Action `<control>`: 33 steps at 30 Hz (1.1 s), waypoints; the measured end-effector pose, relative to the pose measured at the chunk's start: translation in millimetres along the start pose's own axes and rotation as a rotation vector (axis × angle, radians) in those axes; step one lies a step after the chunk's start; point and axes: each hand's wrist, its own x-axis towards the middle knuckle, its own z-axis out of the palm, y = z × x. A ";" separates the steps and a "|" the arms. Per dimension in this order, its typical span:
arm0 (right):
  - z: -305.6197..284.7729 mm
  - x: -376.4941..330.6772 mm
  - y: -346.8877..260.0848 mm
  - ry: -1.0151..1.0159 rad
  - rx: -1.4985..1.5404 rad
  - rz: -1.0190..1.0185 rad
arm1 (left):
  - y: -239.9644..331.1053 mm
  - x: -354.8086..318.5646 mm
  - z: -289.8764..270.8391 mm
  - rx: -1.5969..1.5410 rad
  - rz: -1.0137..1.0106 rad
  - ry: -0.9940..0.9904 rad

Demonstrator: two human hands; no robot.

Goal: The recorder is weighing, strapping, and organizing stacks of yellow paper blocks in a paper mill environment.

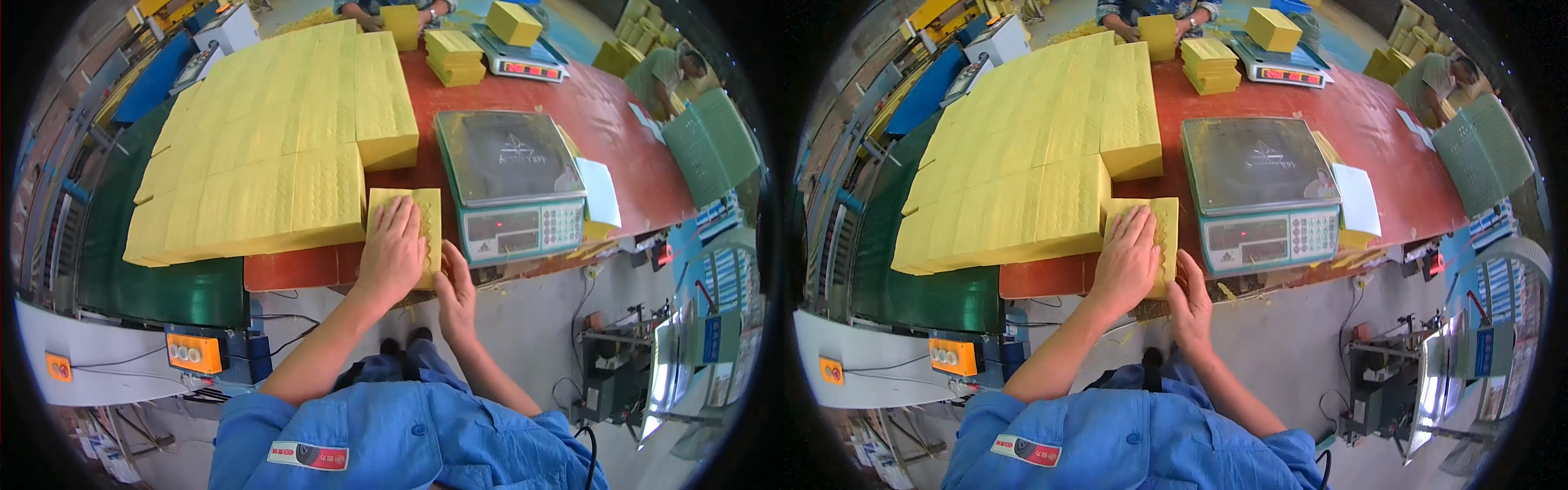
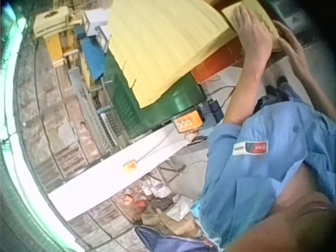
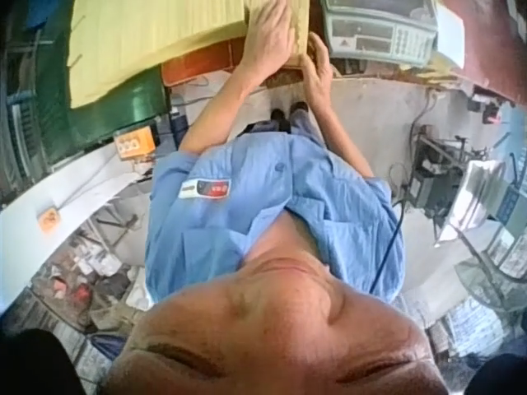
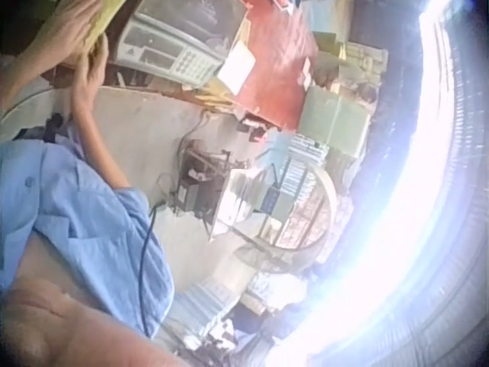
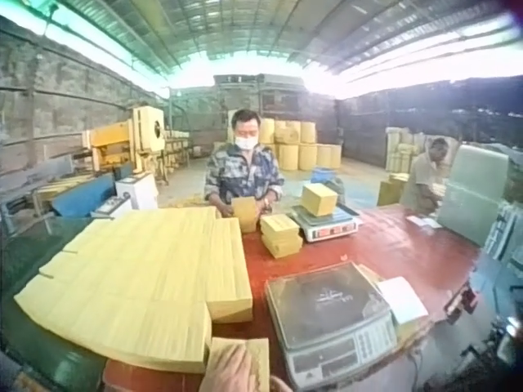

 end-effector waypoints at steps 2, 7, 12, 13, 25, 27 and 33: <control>-17.2 -19.8 2.2 0.092 -0.019 0.003 | 12.7 -15.3 -12.2 -0.035 0.028 -0.022; -34.7 -49.0 70.4 0.299 0.336 0.450 | 27.6 -43.5 -21.3 -0.033 0.116 -0.050; -17.4 -36.6 74.3 0.075 0.548 0.588 | 20.1 -49.9 -25.8 0.095 0.087 -0.046; -19.4 -38.8 69.0 0.085 0.550 0.574 | 18.4 -50.9 -27.2 0.152 0.043 -0.043; -53.9 -9.6 -87.3 0.018 0.294 0.328 | 40.3 3.9 -95.7 -0.716 0.001 0.126; -66.7 6.7 -123.1 -0.024 0.341 0.168 | 47.6 17.4 -81.8 -0.864 -0.030 0.161; -130.6 78.4 -164.4 -0.044 -0.302 -0.422 | 82.8 71.0 9.5 -1.502 -0.226 0.227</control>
